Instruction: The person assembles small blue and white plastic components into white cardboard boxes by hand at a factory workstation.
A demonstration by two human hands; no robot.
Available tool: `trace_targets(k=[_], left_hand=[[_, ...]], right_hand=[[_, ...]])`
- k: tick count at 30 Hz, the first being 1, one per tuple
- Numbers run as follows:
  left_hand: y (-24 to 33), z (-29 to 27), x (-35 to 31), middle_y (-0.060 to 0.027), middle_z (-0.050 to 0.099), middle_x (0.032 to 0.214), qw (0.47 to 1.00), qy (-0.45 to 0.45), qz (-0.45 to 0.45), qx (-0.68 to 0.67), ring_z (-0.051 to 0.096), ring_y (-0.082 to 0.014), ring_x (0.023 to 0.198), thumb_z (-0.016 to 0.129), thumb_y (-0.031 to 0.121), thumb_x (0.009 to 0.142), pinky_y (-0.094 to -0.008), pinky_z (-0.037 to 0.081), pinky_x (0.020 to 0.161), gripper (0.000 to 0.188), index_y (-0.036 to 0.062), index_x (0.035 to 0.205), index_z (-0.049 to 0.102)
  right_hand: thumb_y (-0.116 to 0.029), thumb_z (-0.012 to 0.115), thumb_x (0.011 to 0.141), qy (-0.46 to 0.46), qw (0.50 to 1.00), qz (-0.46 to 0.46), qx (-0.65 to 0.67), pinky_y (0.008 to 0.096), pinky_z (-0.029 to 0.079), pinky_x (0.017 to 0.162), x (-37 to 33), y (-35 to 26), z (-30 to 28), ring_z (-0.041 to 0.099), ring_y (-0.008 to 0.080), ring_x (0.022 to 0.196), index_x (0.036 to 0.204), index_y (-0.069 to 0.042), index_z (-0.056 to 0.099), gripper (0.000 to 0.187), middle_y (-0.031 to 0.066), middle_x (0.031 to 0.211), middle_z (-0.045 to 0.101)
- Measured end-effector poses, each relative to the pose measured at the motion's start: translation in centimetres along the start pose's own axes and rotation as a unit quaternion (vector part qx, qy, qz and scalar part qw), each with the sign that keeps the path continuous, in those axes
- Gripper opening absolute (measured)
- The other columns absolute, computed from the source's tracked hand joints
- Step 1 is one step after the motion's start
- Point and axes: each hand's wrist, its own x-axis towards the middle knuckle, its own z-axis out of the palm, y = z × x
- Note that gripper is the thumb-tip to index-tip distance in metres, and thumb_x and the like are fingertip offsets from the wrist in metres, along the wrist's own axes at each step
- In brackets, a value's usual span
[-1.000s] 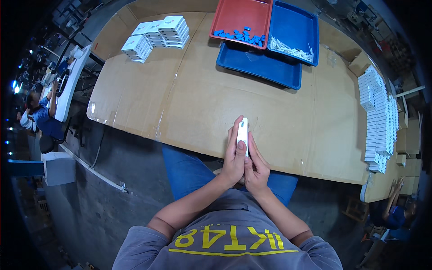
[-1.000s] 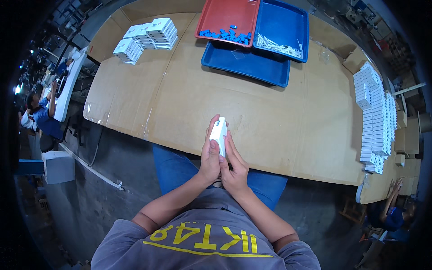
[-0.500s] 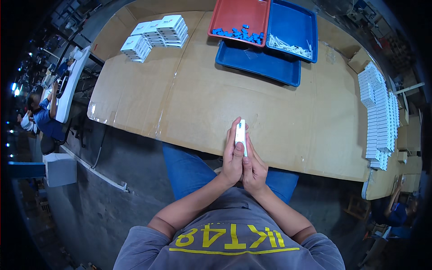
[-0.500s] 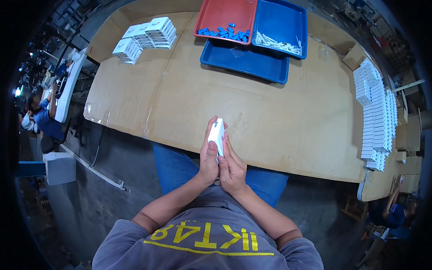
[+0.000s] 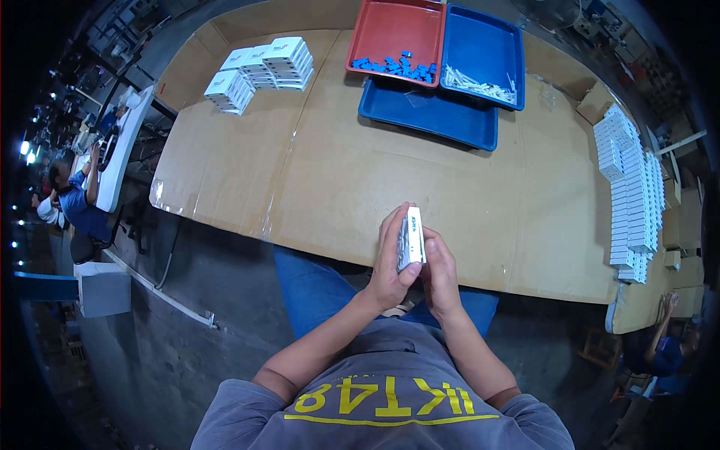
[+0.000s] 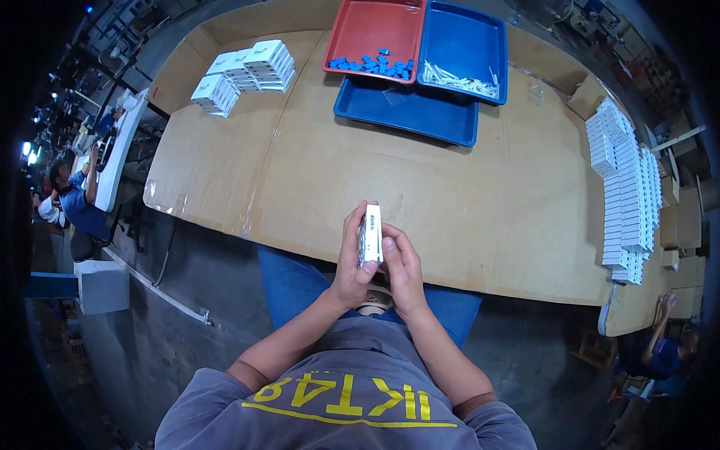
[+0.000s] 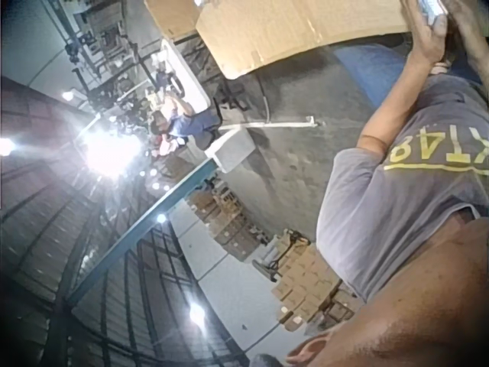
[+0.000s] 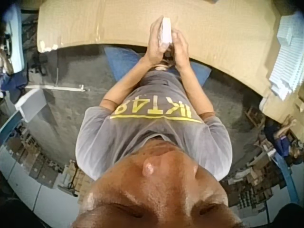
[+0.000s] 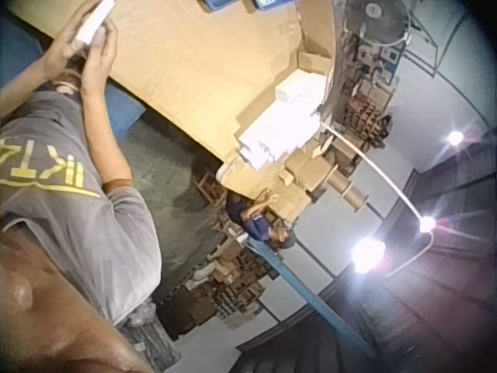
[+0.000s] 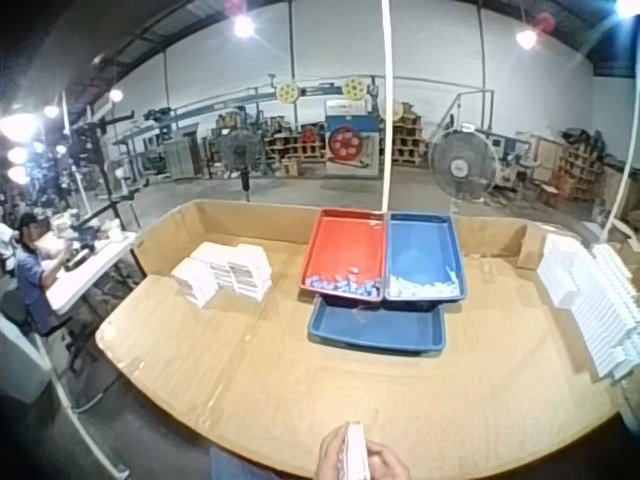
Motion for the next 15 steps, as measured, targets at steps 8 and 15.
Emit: trace_targets(k=[8, 15], left_hand=[[-0.2, -0.2, 0.3, -0.0275, 0.049, 0.142, 0.998, 0.038, -0.029, 0.041, 0.053, -0.0392, 0.13, 0.056, 0.055, 0.099, -0.0458, 0.042, 0.111, 0.09, -0.0063, 0.159, 0.03], [-1.4, -0.2, 0.1, -0.0268, 0.056, 0.129, 0.993, 0.1, 0.062, 0.025, 0.061, -0.0371, 0.113, 0.05, 0.041, 0.097, -0.0444, 0.049, 0.098, 0.065, -0.0089, 0.138, 0.05]], right_hand=[[-0.017, 0.061, 0.106, -0.005, 1.0, 0.017, -0.01, 0.032, 0.053, 0.103, 0.4, 0.0, 0.9, 0.062, 0.0186, 0.127, 0.148, 0.001, 0.05, 0.047, 0.0154, 0.14, 0.062], [-0.008, 0.061, 0.105, 0.003, 0.998, -0.037, -0.043, 0.0333, 0.051, 0.105, -0.6, 0.2, 2.3, 0.061, 0.02, 0.128, 0.152, 0.006, 0.046, 0.052, 0.0193, 0.142, 0.062]])
